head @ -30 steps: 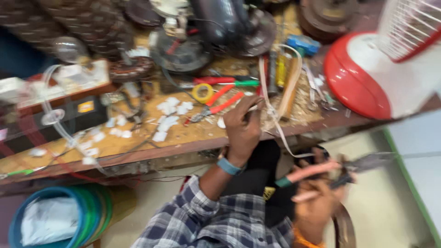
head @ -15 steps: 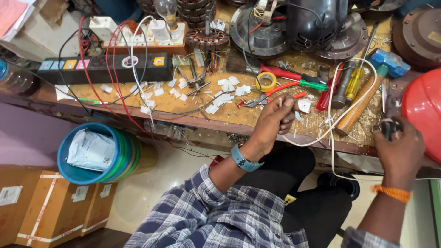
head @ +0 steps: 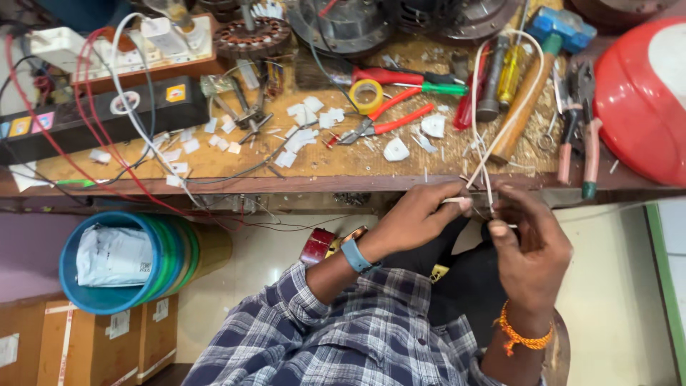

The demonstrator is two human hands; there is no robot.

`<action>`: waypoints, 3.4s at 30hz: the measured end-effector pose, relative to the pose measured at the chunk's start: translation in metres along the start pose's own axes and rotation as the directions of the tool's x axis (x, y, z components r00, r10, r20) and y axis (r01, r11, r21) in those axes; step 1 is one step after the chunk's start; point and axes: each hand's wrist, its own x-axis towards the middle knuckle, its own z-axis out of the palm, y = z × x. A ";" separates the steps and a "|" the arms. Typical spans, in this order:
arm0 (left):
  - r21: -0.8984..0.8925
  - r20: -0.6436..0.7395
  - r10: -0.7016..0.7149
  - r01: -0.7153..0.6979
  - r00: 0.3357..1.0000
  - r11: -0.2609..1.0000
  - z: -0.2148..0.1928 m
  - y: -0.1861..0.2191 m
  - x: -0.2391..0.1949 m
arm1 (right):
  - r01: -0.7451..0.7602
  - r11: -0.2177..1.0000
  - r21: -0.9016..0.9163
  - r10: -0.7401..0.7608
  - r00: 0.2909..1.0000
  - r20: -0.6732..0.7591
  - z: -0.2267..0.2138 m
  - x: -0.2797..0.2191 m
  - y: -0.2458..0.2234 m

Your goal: The person strips insulation from white electrical wires using pliers, twists the exposed ends, and secures them with a red wire connector. They then use a screwdriver to tighten the connector and briefly reach under the workbench.

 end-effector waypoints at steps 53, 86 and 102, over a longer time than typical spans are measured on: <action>-0.032 0.111 -0.163 0.168 0.980 0.985 -0.026 0.013 -0.037 | 0.102 0.156 -0.983 -0.412 0.911 0.029 -0.139 0.124 0.110; -0.284 0.156 -0.173 0.212 0.972 0.935 -0.031 -0.010 -0.035 | 0.102 0.437 -0.894 -0.145 0.988 0.042 -0.095 0.066 0.101; -0.657 0.174 -0.223 0.282 0.959 0.699 -0.019 -0.029 -0.029 | -0.626 0.607 -0.489 0.561 0.774 -0.295 -0.100 0.046 0.104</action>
